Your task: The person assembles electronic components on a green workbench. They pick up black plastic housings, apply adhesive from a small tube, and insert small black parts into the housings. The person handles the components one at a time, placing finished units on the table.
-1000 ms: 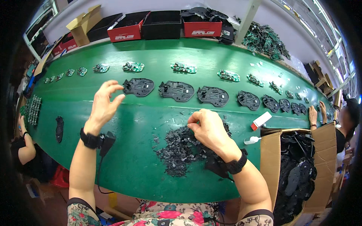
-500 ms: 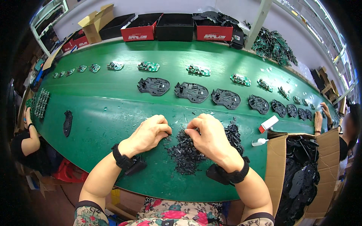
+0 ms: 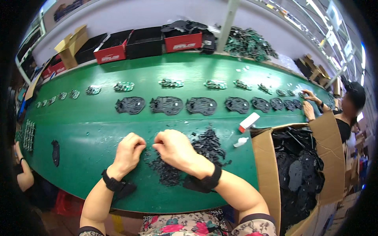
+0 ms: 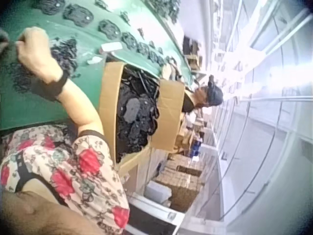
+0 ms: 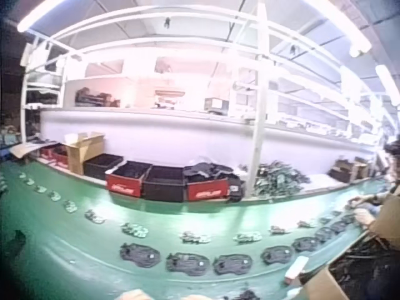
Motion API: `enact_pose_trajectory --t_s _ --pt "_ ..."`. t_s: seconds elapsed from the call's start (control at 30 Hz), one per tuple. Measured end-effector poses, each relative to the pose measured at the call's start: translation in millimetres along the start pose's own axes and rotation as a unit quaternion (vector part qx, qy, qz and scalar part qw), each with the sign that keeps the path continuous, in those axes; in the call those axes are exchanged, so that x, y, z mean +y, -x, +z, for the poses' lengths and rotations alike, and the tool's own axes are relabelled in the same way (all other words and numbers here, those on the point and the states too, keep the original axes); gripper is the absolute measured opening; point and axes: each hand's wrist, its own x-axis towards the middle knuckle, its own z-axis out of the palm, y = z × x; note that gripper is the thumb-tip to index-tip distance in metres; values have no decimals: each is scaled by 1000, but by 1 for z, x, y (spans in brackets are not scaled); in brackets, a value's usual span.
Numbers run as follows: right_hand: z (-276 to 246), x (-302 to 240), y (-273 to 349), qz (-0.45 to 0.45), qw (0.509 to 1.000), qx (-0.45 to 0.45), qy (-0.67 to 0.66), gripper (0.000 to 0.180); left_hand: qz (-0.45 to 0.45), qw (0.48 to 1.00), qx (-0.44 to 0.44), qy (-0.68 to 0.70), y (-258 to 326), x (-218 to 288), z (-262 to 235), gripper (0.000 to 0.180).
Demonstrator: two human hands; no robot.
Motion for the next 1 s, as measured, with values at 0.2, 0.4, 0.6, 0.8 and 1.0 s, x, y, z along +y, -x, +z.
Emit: enact_pose_trajectory --t_s 0.2,0.4,0.6,0.8,1.0 --pt "-42 21 17 -18 997 62 33 12 -106 991 35 75 -11 17 0 9" --pt "-50 26 30 31 998 39 32 13 -40 993 -65 87 -14 17 3 13" --pt "-49 25 35 32 998 34 37 13 44 985 -165 22 -24 21 13 12" --pt "-50 33 37 2 998 29 61 16 76 986 -144 21 -23 17 14 9" --pt "-44 22 32 15 999 6 33 17 109 989 -94 -42 -23 17 16 11"
